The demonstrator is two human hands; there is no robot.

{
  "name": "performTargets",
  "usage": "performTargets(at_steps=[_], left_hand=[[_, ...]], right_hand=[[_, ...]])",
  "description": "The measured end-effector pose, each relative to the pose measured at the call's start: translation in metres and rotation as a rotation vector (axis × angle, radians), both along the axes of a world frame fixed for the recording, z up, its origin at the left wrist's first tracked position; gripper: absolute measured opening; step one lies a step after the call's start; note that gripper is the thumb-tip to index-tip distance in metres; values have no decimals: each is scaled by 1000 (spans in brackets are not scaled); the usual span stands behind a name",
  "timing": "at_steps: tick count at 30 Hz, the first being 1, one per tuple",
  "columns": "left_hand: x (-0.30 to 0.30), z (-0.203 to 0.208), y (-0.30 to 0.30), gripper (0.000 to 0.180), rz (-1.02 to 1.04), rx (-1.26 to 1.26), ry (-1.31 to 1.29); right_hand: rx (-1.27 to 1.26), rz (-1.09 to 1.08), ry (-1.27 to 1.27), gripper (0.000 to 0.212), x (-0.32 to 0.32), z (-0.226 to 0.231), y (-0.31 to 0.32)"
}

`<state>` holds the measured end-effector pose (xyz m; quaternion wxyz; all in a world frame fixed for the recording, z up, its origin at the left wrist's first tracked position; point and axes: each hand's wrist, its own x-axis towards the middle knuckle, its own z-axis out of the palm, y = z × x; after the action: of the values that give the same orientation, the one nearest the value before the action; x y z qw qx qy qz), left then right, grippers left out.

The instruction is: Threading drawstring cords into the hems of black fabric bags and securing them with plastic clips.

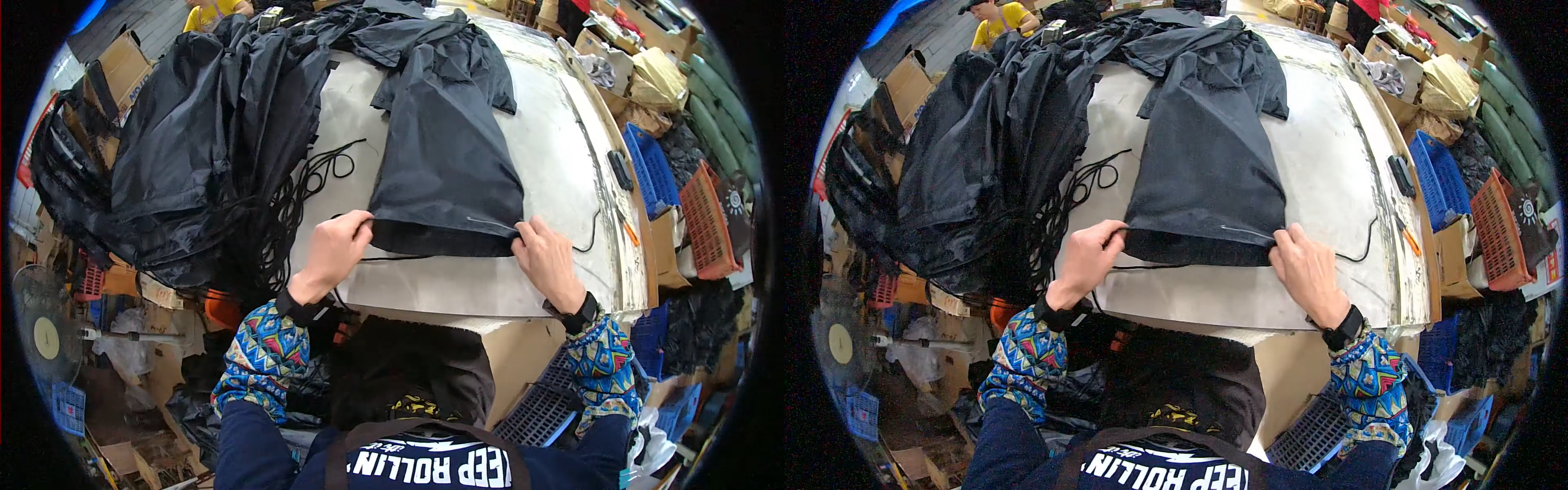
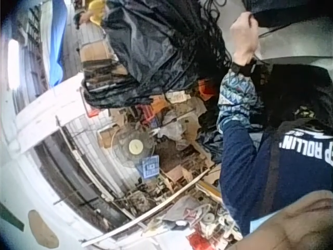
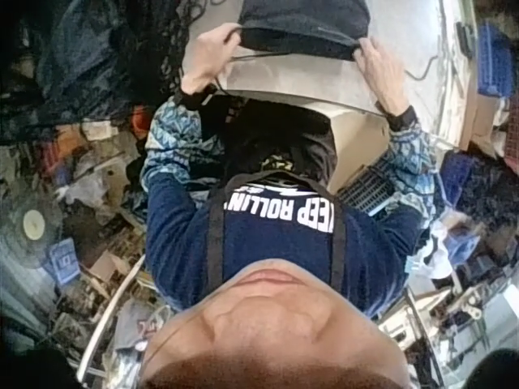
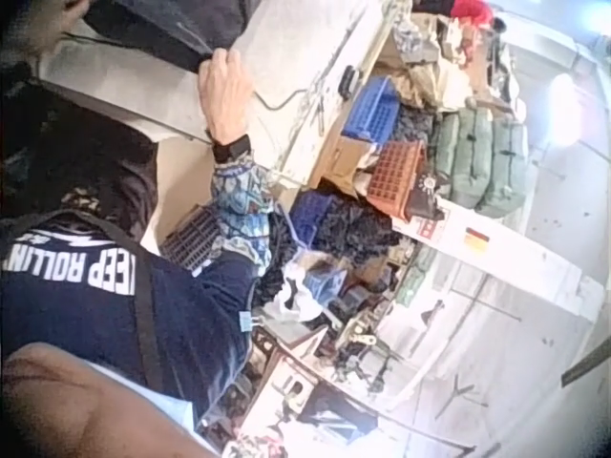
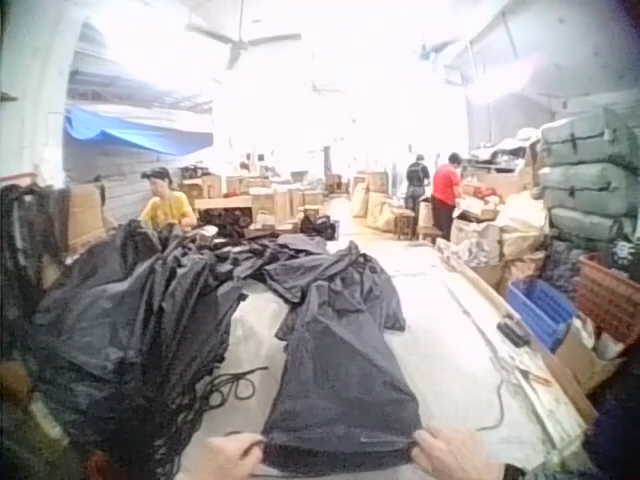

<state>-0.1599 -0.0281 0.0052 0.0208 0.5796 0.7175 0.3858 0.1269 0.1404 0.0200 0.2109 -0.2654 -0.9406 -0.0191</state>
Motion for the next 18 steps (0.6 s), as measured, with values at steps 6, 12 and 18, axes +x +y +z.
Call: performTargets(at_steps=[6,12,18], left_hand=[[-20,5,-11,14,8,16,173],[-32,27,-22,21,18,-65,359],[118,131,-41,14,-951,511,-1341]], right_hand=[[79,-19,-48,12,0,8,-5],[-71,47,-100,12,0,29,-2],[96,378,-279,34,18,67,-2]])
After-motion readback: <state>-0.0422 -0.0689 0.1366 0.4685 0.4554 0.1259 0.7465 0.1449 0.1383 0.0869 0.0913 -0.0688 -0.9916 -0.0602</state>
